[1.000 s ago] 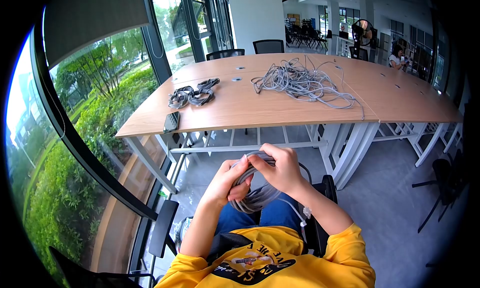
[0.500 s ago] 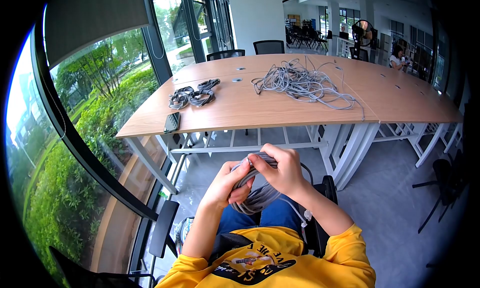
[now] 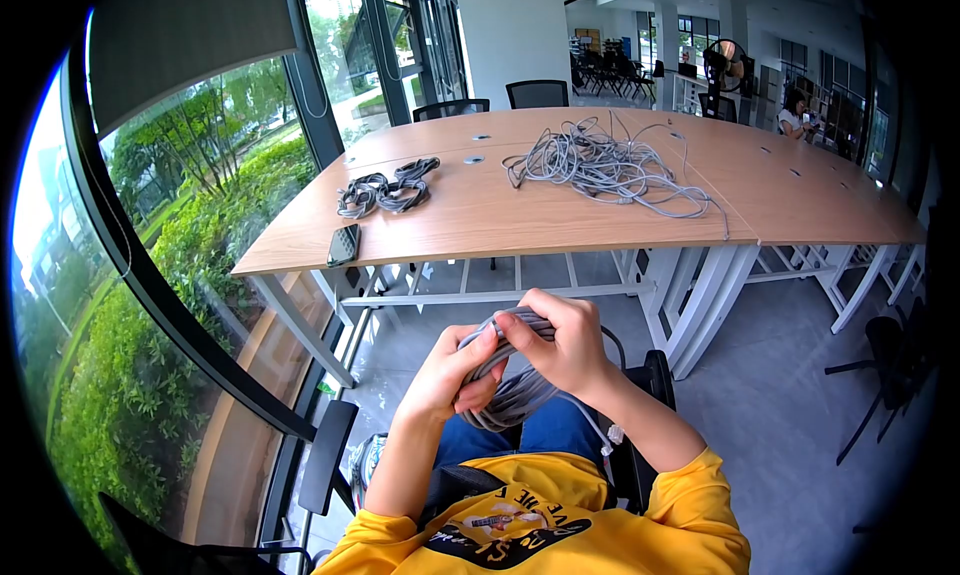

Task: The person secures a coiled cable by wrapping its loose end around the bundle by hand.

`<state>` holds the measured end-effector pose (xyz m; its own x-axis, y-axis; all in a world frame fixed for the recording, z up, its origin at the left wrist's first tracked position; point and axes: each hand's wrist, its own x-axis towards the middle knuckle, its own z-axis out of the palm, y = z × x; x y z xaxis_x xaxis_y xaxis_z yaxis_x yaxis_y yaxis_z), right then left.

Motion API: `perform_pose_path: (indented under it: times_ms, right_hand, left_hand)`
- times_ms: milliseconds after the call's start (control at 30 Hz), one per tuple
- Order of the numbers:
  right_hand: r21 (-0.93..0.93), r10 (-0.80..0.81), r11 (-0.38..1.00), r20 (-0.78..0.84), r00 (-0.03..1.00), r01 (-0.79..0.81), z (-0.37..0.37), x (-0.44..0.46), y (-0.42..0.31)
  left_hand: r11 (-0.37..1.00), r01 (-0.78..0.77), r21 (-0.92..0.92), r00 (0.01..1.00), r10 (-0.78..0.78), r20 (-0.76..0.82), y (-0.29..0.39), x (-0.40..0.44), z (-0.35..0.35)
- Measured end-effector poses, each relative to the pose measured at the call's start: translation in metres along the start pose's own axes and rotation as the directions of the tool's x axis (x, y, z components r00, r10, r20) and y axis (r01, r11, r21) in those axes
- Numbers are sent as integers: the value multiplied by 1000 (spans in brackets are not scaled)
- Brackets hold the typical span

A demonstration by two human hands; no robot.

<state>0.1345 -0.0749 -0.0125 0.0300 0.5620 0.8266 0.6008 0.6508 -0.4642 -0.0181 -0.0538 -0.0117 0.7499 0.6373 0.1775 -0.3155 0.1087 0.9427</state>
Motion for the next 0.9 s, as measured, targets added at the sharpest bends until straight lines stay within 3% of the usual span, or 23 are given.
perform_pose_path:
  times_ms: [33, 433, 633, 833, 900]
  right_hand:
    - [29, -29, 999, -64, 998, 31, 2, 0, 1]
    - [53, -61, 996, -100, 993, 66, 5, -2, 1]
    - [39, -72, 996, -163, 984, 80, 9, -3, 1]
    - [-29, -47, 999, -97, 994, 44, 5, -2, 5]
    - [-4, -37, 999, -19, 999, 37, 0, 0, 7]
  left_hand:
    - [1000, 0, 0, 1000, 0, 0, 0, 0, 0]
    - [999, -16, 38, 1000, 15, 8, 2, -2, 0]
    - [997, -8, 77, 998, 13, -60, 2, -2, 3]
    - [1000, 3, 26, 999, -2, -44, -2, 3, -4]
    - [999, 33, -40, 998, -31, 51, -2, 6, -10]
